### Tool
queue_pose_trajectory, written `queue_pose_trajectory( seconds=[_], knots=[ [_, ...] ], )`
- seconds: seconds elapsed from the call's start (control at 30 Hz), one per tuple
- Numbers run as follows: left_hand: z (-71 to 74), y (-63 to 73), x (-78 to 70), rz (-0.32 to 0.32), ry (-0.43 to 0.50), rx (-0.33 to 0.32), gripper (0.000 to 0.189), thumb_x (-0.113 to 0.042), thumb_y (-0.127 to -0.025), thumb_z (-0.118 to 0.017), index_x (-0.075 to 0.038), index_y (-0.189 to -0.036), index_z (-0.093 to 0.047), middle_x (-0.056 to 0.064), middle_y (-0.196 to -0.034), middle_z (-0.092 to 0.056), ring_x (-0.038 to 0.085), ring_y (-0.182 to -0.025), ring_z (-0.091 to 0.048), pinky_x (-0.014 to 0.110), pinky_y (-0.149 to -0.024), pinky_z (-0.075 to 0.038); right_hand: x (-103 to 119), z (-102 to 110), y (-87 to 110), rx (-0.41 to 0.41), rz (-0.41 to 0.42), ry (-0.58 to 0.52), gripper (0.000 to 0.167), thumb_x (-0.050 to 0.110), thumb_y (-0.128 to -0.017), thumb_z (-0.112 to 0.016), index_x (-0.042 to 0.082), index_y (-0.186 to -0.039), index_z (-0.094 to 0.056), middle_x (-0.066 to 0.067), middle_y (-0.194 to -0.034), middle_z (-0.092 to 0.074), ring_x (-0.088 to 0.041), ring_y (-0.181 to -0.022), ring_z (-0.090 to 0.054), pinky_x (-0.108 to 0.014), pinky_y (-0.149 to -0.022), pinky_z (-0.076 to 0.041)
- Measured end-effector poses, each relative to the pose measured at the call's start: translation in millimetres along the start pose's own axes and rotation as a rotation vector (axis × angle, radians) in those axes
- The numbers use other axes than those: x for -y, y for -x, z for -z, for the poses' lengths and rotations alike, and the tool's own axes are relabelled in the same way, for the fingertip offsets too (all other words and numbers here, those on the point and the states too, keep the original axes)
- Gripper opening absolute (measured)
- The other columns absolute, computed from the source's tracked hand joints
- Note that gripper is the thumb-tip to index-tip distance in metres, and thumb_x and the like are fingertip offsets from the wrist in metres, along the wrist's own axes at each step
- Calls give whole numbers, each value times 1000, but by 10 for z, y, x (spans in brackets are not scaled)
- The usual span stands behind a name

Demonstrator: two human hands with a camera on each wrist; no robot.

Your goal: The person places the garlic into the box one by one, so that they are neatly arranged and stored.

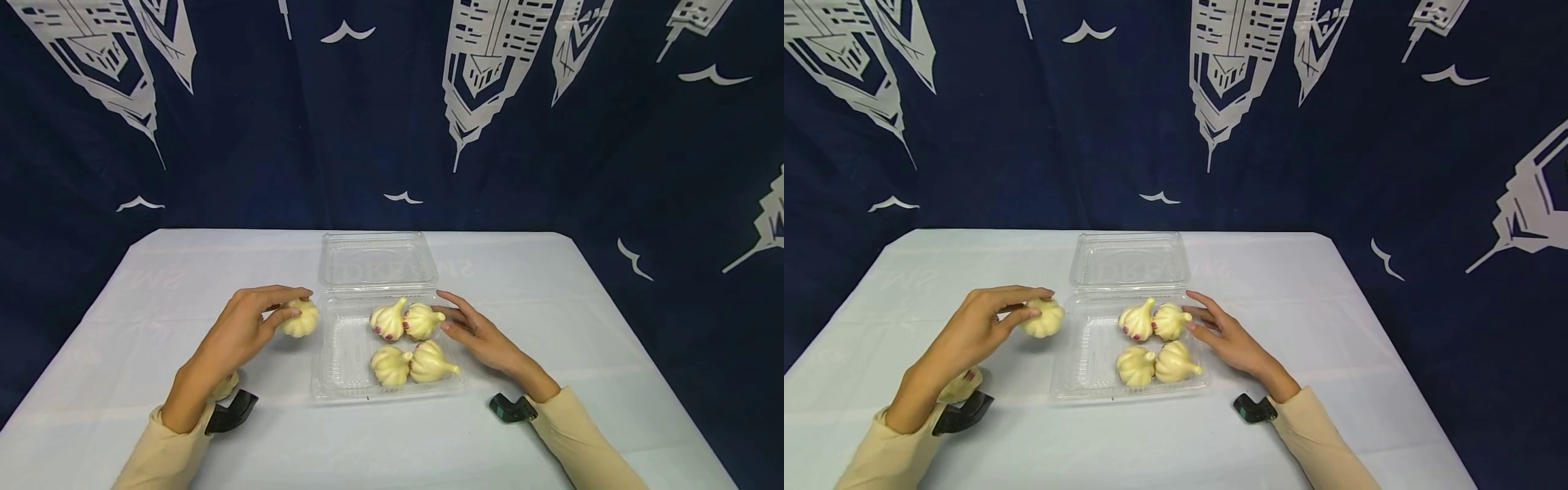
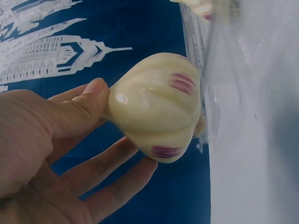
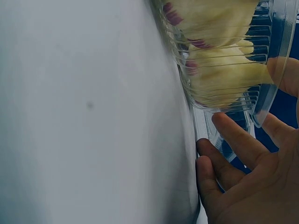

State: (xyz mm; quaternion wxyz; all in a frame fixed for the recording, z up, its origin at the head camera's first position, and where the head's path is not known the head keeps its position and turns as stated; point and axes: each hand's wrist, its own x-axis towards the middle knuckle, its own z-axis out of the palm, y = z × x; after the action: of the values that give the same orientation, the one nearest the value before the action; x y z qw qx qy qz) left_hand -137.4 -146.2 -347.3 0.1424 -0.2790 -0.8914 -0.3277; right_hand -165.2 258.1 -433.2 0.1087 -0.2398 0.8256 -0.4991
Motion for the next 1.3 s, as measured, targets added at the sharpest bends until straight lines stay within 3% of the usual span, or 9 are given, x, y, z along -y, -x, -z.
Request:
queue_pose_trajectory(
  seconds=[0.13, 0.37, 0.47, 0.63, 0.9, 1.1, 1.3],
  knots=[
    [-66, -81, -54, 8, 57, 2, 33, 1, -87, -74, -8, -119, -73, 5, -113, -75, 23, -103, -71, 42, -82, -58, 4, 1, 0, 0, -5, 7, 60, 21, -107, -50, 17, -159, -21, -15, -152, -47, -35, -138, -48, -27, -105, -43],
    [-223, -201, -127, 30, 121, 29, 32, -5, -89, -73, -9, -120, -71, 5, -114, -74, 24, -107, -70, 43, -85, -58, -5, -13, -9, 6, -10, 13, 59, 23, -107, -49, 22, -159, -21, -15, -153, -46, -35, -138, -48, -47, -107, -43],
    [-292, -232, -141, 33, 146, 43, 29, -7, -89, -74, -11, -117, -70, 3, -111, -74, 21, -104, -70, 41, -84, -59, -8, -19, -12, 5, -10, 11, 59, 23, -107, -49, 22, -159, -21, -15, -153, -46, -35, -138, -48, -51, -107, -42],
    [-401, -261, -119, 35, 182, 44, 22, -8, -89, -74, -12, -110, -70, 2, -105, -74, 20, -100, -68, 41, -82, -59, -7, -14, -14, 4, -4, 9, 59, 23, -107, -49, 20, -159, -21, -15, -152, -47, -35, -138, -48, -46, -107, -43],
    [-568, -274, -61, 33, 146, 35, 21, -10, -88, -75, -11, -109, -71, 0, -97, -74, 21, -91, -66, 44, -83, -56, -9, -4, -3, -2, -4, 1, 60, 22, -107, -49, 18, -159, -21, -15, -152, -47, -35, -138, -48, -34, -107, -44],
    [-650, -251, -22, 68, 97, 57, 22, -13, -88, -75, -13, -110, -73, 0, -100, -75, 22, -91, -65, 44, -84, -51, -25, -9, -3, -1, -4, -9, 60, 21, -107, -49, 16, -159, -20, -15, -152, -47, -35, -138, -47, -25, -105, -43],
    [-716, -235, 8, 92, 42, 84, 26, -16, -88, -76, -10, -113, -73, 0, -106, -76, 24, -99, -68, 46, -87, -51, -14, -13, -3, -3, -6, 4, 60, 22, -107, -49, 16, -159, -20, -16, -152, -47, -36, -138, -47, -27, -105, -43]
  ],
)
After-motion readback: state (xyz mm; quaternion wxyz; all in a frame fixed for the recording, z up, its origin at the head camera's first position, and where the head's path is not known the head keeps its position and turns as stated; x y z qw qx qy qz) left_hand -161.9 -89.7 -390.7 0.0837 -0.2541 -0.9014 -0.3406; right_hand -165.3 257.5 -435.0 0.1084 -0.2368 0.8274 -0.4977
